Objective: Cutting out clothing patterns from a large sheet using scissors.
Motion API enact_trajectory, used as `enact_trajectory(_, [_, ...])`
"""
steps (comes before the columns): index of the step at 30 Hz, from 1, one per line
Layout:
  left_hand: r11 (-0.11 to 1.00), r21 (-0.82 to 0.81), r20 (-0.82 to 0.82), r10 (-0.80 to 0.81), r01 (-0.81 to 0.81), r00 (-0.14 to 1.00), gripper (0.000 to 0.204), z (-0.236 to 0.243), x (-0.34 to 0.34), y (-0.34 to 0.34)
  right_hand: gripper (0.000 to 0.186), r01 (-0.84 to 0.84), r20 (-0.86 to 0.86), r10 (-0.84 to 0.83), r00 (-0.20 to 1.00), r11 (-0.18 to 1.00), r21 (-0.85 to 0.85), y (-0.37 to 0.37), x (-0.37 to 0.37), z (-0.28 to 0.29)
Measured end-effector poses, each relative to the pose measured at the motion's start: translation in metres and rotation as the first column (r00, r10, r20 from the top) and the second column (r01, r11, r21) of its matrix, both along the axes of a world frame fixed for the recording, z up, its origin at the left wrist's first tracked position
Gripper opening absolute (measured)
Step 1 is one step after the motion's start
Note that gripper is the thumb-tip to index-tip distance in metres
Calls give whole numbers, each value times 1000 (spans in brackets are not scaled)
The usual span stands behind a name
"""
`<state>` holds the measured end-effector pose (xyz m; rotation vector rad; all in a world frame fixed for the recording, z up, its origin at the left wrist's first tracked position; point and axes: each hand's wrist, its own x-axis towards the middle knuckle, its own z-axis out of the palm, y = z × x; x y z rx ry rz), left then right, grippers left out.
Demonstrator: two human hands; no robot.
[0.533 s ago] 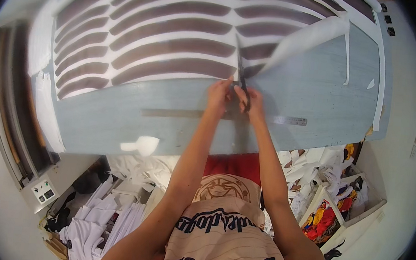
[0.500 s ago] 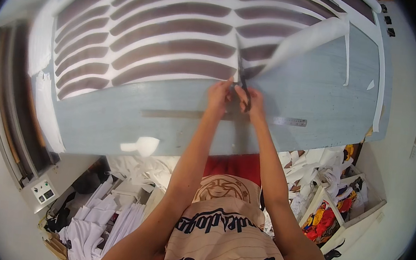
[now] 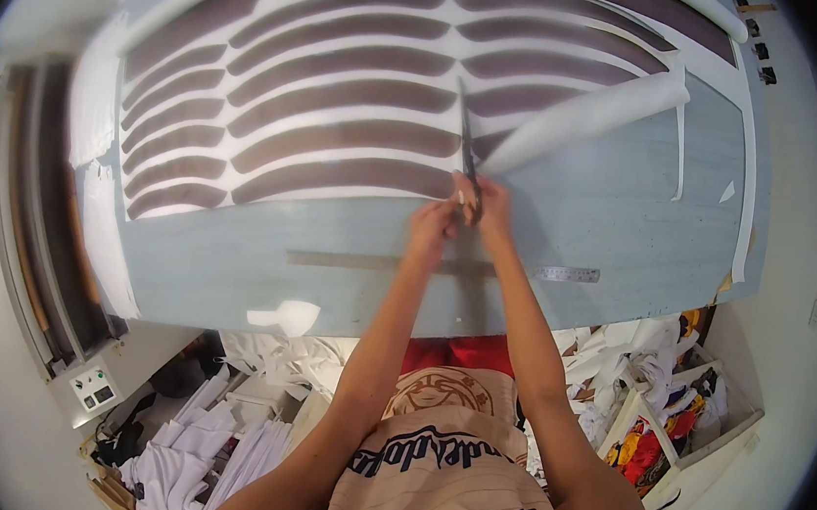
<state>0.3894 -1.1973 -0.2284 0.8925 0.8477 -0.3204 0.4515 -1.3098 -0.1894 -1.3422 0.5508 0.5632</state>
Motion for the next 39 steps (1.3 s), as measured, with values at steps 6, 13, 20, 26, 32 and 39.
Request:
enact_trajectory(6, [999, -50, -18, 22, -23, 1000, 16, 3, 2, 1, 50, 65, -14, -64, 998, 991, 115, 10, 23, -11])
enact_trajectory(13, [1000, -26, -62, -14, 12, 998, 18, 7, 4, 5, 46, 25, -12, -25, 1000, 998, 56, 18, 49, -2])
enact_trajectory(20, [998, 26, -97, -50, 52, 994, 21, 2, 2, 5, 52, 33, 46, -32, 998, 999, -24, 25, 77, 5])
enact_trajectory(26, [999, -18, -35, -44, 43, 998, 29, 4, 3, 6, 55, 21, 76, -19, 997, 999, -31, 32, 103, 10])
enact_trajectory(32, [998, -70, -72, -12, 7, 997, 19, 9, 5, 7, 57, 30, 86, -24, 996, 998, -62, 39, 109, 11])
enact_trajectory(39, [997, -77, -72, -16, 11, 997, 19, 7, 4, 8, 57, 19, 72, -17, 997, 999, -28, 34, 108, 6])
